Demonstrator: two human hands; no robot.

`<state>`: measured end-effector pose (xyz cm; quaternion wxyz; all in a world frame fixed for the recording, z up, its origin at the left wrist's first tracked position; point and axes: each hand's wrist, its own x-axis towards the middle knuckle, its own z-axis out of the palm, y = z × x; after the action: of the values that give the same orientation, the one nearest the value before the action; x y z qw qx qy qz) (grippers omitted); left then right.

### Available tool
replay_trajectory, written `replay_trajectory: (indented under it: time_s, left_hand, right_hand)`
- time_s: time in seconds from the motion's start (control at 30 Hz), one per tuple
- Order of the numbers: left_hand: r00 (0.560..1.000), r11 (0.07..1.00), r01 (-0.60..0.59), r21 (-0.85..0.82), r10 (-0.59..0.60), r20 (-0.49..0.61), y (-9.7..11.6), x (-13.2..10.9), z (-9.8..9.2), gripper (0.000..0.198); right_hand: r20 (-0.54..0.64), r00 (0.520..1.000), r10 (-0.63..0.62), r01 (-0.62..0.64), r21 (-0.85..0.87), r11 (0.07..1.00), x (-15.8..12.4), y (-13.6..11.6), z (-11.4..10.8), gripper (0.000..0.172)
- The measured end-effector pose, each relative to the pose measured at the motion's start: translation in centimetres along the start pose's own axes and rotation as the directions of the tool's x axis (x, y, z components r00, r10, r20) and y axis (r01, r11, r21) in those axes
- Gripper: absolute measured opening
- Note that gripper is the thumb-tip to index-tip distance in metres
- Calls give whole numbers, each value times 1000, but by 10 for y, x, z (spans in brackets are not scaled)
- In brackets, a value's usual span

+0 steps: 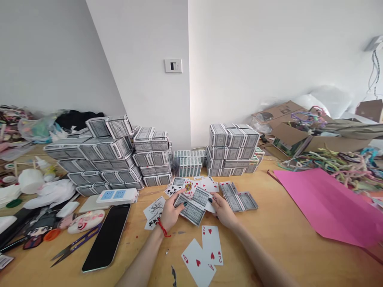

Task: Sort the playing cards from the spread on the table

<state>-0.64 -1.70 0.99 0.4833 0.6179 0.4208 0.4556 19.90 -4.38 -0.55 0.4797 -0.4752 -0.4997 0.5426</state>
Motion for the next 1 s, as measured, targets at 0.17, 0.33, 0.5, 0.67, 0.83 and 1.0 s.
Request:
replay_trajectory:
  time_s: [0.17,0.33,0.5,0.67,0.83,1.0]
  left_hand:
    - [998,995,60,-85,-62,-25,3,-2,1,45]
    - [956,873,291,-392,-251,151,14,-3,-4,44]
    - [900,735,433,-521,-323,293,24,-1,-19,58]
    - [834,669,533,-517,-313,455,27,-2,-21,66]
    - [854,722,501,-478,-323,407,27,-3,-6,47]
    - [863,742,496,-451,-361,354,23,-1,-3,40]
  right_hand:
    - [-72,997,-13,14,9,1000,-1,-3,4,31]
    - [-103,994,-27,32,47,998,0,-7,4,31]
    - [-62,998,13,-3,153,988,-2,-11,0,35]
    - [-64,997,52,-38,201,979,-4,-11,0,37]
    - [27,999,25,-30,172,985,-5,-9,4,35]
    - [50,999,19,-24,102,994,-5,-8,5,36]
